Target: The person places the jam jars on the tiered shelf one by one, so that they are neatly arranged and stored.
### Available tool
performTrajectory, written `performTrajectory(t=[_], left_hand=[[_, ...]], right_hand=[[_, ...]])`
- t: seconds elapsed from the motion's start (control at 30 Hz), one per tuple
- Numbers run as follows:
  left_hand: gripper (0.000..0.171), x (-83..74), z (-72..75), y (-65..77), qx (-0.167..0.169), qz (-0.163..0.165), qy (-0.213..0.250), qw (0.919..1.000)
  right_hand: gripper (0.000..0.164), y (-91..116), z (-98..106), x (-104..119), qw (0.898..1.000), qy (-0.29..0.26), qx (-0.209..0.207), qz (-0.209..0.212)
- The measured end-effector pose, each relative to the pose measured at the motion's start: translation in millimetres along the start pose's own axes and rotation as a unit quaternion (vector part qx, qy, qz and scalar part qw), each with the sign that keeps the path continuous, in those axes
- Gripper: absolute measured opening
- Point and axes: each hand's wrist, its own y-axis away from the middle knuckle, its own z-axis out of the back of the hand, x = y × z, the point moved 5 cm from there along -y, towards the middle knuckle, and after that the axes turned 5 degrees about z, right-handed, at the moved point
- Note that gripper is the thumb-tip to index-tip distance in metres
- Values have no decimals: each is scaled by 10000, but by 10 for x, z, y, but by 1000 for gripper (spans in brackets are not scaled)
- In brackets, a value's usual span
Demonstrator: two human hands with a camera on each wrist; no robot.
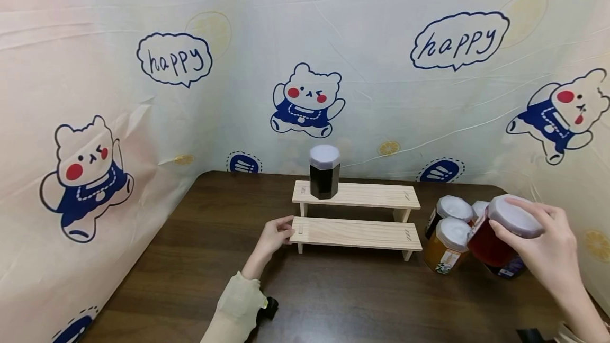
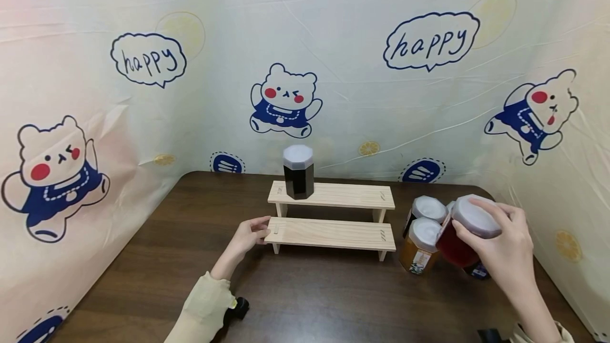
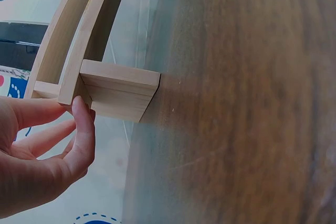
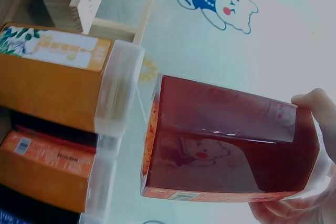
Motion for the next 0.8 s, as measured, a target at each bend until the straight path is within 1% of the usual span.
performTrajectory(t=[0.1,0.27,0.37,0.53,0.67,0.8], left_hand=[[36,61,-2,-44,19,-4,47,10000],[37,236,-9,-161,16,49,125,9999],[37,289,-16,-186,-21,93,60,9999],[37,293,-14,-181,-73,163,45,9998],[37,270,-9,-177,-72,126,55,9999],[37,269,-5,-181,-53,94,70,9999]], right_hand=[[50,-33,-51,37,9999,-127,58,34],[49,-72,-160,108,9990,-392,149,171],[49,-91,-234,152,9981,-491,245,288],[48,-117,-360,230,9961,-640,432,430],[47,-140,-457,290,9941,-765,530,549],[47,-172,-558,343,9932,-778,585,641]])
